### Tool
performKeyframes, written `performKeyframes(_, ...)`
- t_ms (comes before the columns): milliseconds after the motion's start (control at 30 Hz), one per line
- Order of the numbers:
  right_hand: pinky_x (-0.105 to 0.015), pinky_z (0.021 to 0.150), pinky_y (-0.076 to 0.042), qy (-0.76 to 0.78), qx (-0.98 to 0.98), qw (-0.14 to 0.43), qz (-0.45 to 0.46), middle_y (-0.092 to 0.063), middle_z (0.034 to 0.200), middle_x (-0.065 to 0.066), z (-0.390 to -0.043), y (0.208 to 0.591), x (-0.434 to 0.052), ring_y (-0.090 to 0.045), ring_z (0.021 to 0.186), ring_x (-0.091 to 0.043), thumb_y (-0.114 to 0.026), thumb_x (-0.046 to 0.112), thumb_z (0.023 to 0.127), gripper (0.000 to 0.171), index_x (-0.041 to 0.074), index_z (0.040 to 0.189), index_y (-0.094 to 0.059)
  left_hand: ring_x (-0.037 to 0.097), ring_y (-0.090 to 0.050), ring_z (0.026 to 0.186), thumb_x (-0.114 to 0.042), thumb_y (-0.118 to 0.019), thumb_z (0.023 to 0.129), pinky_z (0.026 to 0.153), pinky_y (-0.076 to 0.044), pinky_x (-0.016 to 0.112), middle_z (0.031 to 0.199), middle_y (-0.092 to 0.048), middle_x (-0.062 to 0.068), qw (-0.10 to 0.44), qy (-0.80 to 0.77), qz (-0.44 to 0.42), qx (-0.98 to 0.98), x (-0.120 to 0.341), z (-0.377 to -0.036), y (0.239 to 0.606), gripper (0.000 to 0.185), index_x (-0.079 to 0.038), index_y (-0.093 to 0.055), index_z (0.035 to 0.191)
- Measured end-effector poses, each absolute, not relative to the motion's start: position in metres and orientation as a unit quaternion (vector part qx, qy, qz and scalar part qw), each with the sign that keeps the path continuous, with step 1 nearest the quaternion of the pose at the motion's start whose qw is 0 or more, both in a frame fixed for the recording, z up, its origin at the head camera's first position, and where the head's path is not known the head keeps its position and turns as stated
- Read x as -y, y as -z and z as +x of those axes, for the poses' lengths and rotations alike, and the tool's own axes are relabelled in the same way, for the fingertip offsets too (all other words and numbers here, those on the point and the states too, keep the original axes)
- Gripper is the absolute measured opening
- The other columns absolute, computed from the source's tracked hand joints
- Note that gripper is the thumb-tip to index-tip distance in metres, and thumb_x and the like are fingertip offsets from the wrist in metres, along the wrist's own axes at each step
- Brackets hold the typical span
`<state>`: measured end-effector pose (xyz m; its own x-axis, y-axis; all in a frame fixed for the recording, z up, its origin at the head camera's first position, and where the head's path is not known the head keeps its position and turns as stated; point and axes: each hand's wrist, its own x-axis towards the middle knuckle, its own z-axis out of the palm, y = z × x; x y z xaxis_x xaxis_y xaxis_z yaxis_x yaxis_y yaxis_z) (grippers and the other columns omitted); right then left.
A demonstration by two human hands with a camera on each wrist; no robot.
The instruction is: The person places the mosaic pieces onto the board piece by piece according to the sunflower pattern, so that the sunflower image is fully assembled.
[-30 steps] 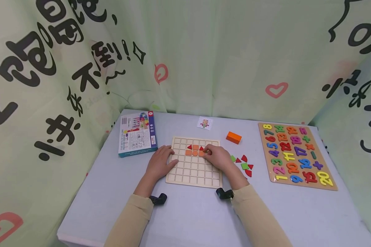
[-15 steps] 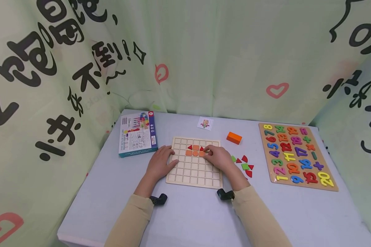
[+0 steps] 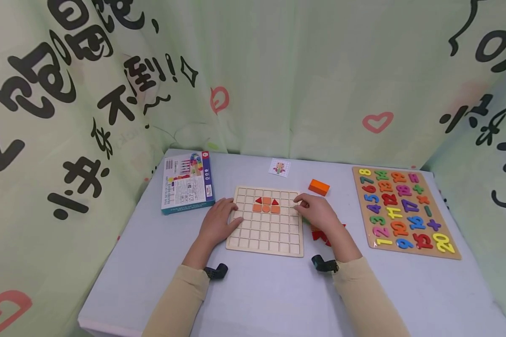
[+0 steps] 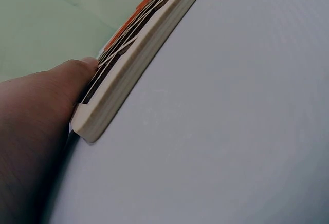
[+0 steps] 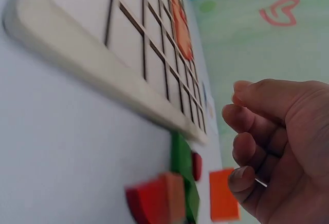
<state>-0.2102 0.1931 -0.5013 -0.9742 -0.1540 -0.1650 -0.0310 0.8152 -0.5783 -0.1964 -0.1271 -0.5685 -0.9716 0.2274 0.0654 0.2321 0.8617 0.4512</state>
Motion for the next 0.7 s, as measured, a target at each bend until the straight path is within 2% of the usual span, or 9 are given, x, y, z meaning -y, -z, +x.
performKeyframes(100,-0.026,0.068,-0.051,0.304,-0.947,0.095,-0.028,-0.064,0.101,-0.008,-0.209,0.495,-0.209,-0.055,0.090,-0.024,-0.063,0.030,0.097,0.029,0.016,0.122,-0.064,0.023,-0.033,0.147,-0.052,-0.060,0.094,0.122,-0.029,0.045,0.155,-0.043,0.001,0.004,0.233,-0.118,0.965,0.127,-0.197,0.568,0.043,-0.020,-0.059,0.122)
performKeyframes(367,-0.026,0.068,-0.053,0.294,-0.949,0.108,-0.020,-0.063,0.106,-0.011,-0.210,0.493,-0.249,-0.056,0.089,-0.025,-0.060,0.029,0.099,0.030,0.013,0.124,-0.063,0.023,-0.032,0.148,-0.052,-0.060,0.094,0.123,-0.029,0.044,0.155,-0.042,0.001,-0.001,0.230,-0.119,0.966,0.128,-0.197,0.568,0.043,-0.020,-0.058,0.122)
performKeyframes(700,-0.026,0.064,-0.050,0.279,-0.948,0.152,-0.015,-0.057,0.094,-0.009,-0.206,0.506,-0.276,-0.053,0.082,-0.022,-0.065,0.027,0.096,0.030,0.013,0.122,-0.064,0.023,-0.032,0.148,-0.053,-0.059,0.094,0.123,-0.028,0.045,0.156,-0.041,0.000,-0.002,0.230,-0.118,0.966,0.127,-0.197,0.570,0.043,-0.021,-0.058,0.122)
